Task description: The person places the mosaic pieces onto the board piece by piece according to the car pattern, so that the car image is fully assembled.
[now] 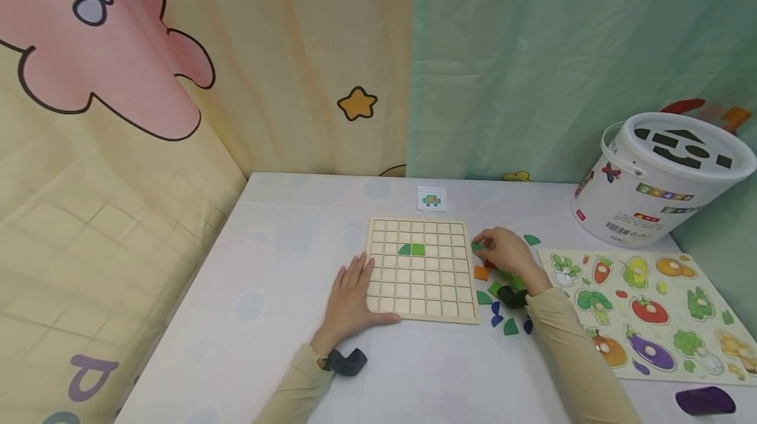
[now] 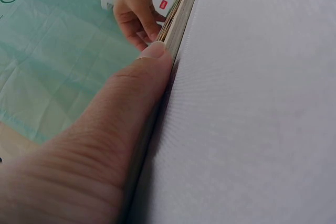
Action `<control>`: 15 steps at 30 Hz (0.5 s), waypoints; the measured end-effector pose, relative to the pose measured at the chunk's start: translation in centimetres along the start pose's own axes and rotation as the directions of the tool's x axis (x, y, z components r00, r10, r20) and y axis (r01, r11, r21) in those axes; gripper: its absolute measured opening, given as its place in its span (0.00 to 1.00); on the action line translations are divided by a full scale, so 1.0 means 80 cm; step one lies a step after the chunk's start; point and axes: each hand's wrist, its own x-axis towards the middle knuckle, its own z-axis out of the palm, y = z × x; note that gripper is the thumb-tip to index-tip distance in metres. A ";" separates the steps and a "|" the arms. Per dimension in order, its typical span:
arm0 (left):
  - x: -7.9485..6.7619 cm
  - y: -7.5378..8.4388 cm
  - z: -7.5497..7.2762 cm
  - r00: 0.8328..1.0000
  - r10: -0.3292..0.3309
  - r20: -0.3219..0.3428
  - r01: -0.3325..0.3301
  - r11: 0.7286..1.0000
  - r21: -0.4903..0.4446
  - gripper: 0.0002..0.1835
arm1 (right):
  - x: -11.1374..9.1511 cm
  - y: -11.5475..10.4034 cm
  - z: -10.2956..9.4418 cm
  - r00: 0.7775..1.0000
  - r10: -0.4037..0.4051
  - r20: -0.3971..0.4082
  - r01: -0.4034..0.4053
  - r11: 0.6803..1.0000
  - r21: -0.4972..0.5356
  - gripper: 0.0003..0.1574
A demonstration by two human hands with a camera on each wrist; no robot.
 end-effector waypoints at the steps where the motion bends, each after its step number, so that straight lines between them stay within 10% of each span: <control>1: 0.000 0.000 0.000 1.000 -0.001 0.001 0.001 1.000 0.001 0.67 | 0.000 0.000 0.000 1.000 0.000 -0.002 0.000 1.000 -0.006 0.14; 15: 0.000 0.002 -0.004 0.999 -0.027 0.035 0.027 1.000 -0.001 0.67 | -0.001 -0.004 0.000 0.999 0.039 -0.018 -0.039 0.999 0.012 0.14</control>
